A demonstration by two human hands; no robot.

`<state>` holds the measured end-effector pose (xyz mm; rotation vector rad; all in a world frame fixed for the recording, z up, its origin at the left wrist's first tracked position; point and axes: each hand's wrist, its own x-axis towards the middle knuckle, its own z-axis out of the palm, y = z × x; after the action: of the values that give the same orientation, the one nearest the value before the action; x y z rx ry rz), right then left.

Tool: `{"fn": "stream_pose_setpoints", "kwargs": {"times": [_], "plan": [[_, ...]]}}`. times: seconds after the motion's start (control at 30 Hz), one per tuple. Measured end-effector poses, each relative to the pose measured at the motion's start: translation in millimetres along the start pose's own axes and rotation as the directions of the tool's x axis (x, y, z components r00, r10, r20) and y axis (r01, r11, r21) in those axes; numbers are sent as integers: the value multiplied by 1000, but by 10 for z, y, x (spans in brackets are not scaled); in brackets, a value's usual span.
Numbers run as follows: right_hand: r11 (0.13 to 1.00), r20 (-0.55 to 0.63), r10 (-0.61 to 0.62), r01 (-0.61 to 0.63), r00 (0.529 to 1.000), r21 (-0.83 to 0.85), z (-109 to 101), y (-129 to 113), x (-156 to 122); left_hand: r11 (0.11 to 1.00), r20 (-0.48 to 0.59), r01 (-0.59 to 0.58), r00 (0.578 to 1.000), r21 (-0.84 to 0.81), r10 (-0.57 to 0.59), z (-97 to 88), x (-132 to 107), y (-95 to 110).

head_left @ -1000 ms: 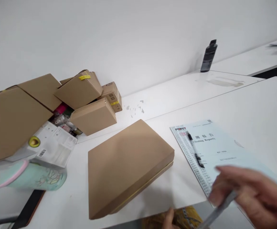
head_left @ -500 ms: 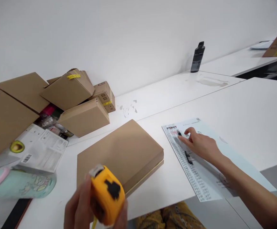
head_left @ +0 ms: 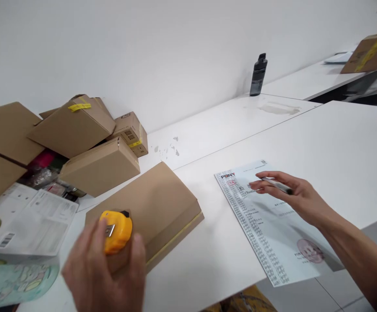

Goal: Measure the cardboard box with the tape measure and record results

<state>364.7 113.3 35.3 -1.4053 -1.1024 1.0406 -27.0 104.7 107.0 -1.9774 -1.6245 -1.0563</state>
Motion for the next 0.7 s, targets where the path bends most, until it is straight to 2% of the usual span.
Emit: {"fn": "stream_pose_setpoints", "kwargs": {"times": [0.03,0.07,0.1,0.13,0.17,0.2,0.23,0.3,0.33,0.37,0.4,0.47,0.6,0.7], "plan": [[1000,-57,2,-2,998,7,14,5,-22,998,-54,-48,998,-50,45,54,-61,176],[1000,-114,0,0,993,6,41,21,-34,976,-36,-136,991,-171,132,132,-140,380],[1000,-165,-4,4,986,-1,77,48,-35,914,25,-245,963,-324,267,235,-229,595],[1000,-203,-10,9,979,-7,117,84,-25,810,63,-347,904,-473,424,360,-320,807],[1000,-225,-7,6,974,-6,156,126,-7,733,117,-394,835,-554,537,502,-403,1002],[1000,-231,8,-8,973,3,191,171,18,707,209,-393,771,-588,602,650,-472,1169],[999,-220,30,-24,975,27,219,216,45,698,320,-394,681,-598,659,798,-523,1301],[993,-147,74,-59,986,107,256,292,96,722,505,-385,528,-575,683,1054,-569,1456],[987,-103,92,-77,990,142,266,320,117,738,575,-380,465,-558,673,1151,-570,1487],[983,-66,101,-89,993,162,272,340,132,750,620,-374,422,-546,662,1225,-563,1494],[981,-40,104,-96,994,166,276,353,142,756,645,-368,395,-541,654,1277,-552,1486],[988,-38,89,-83,995,126,279,365,150,750,647,-362,381,-554,661,1331,-535,1451],[996,-107,6,-15,994,-88,277,375,154,745,628,-352,400,-568,668,1363,-554,1412],[981,-102,-46,26,994,-194,281,400,156,747,620,-346,417,-568,664,1388,-588,1424]]}}
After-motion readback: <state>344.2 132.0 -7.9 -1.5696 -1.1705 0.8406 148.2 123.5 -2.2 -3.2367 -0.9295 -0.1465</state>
